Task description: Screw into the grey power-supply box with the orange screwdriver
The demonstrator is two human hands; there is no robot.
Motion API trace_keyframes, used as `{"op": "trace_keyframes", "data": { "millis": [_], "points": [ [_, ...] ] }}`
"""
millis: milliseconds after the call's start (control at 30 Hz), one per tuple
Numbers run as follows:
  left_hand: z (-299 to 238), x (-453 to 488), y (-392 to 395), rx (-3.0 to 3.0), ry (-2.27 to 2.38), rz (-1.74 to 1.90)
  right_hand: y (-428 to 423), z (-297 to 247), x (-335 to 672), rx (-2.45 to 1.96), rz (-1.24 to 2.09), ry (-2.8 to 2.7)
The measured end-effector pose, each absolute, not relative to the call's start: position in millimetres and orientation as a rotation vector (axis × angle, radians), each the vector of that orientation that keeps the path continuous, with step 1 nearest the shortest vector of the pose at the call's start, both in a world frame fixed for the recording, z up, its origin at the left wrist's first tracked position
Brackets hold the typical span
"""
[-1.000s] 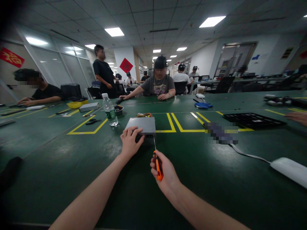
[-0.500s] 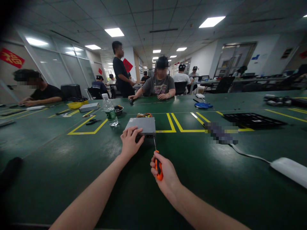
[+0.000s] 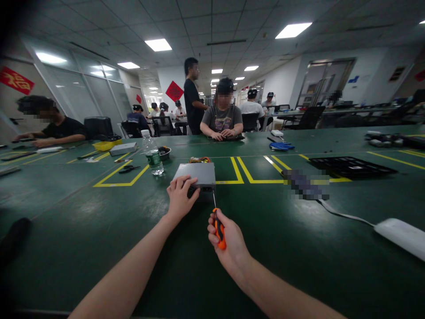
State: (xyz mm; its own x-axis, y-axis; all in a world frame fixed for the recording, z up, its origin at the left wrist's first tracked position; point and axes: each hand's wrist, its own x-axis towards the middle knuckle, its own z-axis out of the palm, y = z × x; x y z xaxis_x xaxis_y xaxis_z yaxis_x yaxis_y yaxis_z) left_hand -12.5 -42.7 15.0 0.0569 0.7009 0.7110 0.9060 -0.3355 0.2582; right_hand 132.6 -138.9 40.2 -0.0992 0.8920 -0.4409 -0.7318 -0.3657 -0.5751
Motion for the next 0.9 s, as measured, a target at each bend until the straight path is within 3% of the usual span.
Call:
{"op": "trace_keyframes", "data": {
  "millis": [900],
  "points": [
    [14.8, -12.1, -43.1, -2.075, -1.644, -1.132, -140.6, 45.0, 130.6, -0.913, 1.772, -0.262]
  ]
}}
